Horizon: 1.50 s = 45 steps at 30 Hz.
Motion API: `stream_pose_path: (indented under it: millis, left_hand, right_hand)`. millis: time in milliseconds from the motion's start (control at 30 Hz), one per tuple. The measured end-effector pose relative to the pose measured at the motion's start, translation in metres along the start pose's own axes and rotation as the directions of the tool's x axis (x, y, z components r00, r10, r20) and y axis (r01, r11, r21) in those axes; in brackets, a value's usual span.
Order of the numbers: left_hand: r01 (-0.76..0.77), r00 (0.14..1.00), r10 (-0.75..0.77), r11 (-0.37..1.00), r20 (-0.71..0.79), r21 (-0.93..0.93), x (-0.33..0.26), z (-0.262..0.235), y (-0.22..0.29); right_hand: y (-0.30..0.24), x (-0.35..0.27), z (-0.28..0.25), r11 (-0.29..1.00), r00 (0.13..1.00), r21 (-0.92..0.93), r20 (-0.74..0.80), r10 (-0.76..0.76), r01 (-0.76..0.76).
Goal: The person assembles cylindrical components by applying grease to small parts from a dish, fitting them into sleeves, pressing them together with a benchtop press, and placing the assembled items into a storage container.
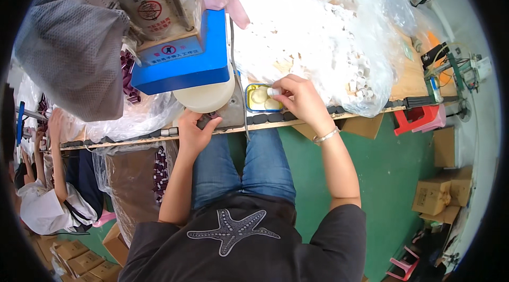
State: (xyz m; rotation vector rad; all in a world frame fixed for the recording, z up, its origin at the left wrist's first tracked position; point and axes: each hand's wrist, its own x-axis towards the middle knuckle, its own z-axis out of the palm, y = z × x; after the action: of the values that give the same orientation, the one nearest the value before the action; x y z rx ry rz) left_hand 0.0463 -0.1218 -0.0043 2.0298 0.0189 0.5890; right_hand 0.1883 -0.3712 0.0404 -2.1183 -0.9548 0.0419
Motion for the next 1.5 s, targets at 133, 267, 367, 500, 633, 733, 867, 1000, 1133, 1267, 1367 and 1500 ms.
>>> stream_pose_path:
  millis: [133, 267, 367, 500, 633, 733, 867, 1000, 1133, 1267, 1367, 1500]
  left_hand:
    - [0.004, 1.000, -0.004, 1.000, -0.008, 0.019, -0.003, 0.001, 0.004]
    - [-0.266, 0.917, 0.313, 0.942, -0.246, 0.205, -0.018, 0.011, 0.023]
    - [-0.529, 0.847, 0.522, 0.807, 0.103, 0.262, -0.021, 0.024, 0.039]
    - [-0.401, 0.908, 0.334, 0.867, 0.252, 0.295, 0.018, 0.058, 0.056]
    - [-0.335, 0.922, 0.191, 0.829, 0.336, 0.447, 0.037, 0.078, 0.049]
    - [-0.343, 0.910, 0.148, 0.795, 0.389, 0.500, 0.045, 0.085, 0.042]
    - [-0.347, 0.895, 0.095, 0.763, 0.435, 0.546, 0.052, 0.088, 0.041]
    - [-0.336, 0.896, 0.082, 0.768, 0.436, 0.546, 0.057, 0.087, 0.036]
    - [-0.331, 0.900, 0.093, 0.782, 0.426, 0.528, 0.058, 0.088, 0.034]
    - [-0.347, 0.902, 0.122, 0.776, 0.414, 0.527, 0.059, 0.087, 0.030]
    - [-0.326, 0.903, 0.087, 0.778, 0.421, 0.538, 0.059, 0.086, 0.032]
    - [-0.334, 0.908, 0.126, 0.794, 0.400, 0.508, 0.058, 0.084, 0.031]
  right_hand:
    - [0.004, -0.002, 0.009, 0.995, 0.999, -0.093, -0.028, -0.043, 0.041]
    - [0.010, -0.003, 0.010, 0.997, 1.000, -0.076, -0.001, 0.014, -0.014]
    - [0.003, 0.009, 0.015, 0.996, 0.998, -0.082, 0.057, -0.032, 0.037]
    - [0.005, 0.018, 0.007, 0.994, 0.992, -0.052, 0.083, -0.094, 0.098]
    - [0.016, 0.010, 0.002, 0.982, 0.986, -0.143, 0.128, -0.106, 0.124]
    - [0.022, 0.008, 0.001, 0.957, 0.987, -0.247, 0.087, -0.134, 0.152]
    - [0.023, 0.010, 0.007, 0.957, 0.975, -0.192, 0.082, -0.205, 0.217]
    - [0.032, 0.020, 0.019, 0.914, 0.965, -0.312, 0.120, -0.234, 0.260]
    - [0.033, 0.017, 0.025, 0.863, 0.949, -0.397, 0.097, -0.299, 0.312]
    - [0.031, 0.017, 0.027, 0.907, 0.965, -0.331, 0.107, -0.239, 0.261]
    - [0.025, 0.017, 0.030, 0.921, 0.962, -0.288, 0.149, -0.229, 0.264]
    - [0.023, 0.017, 0.013, 0.937, 0.963, -0.226, 0.016, -0.269, 0.265]
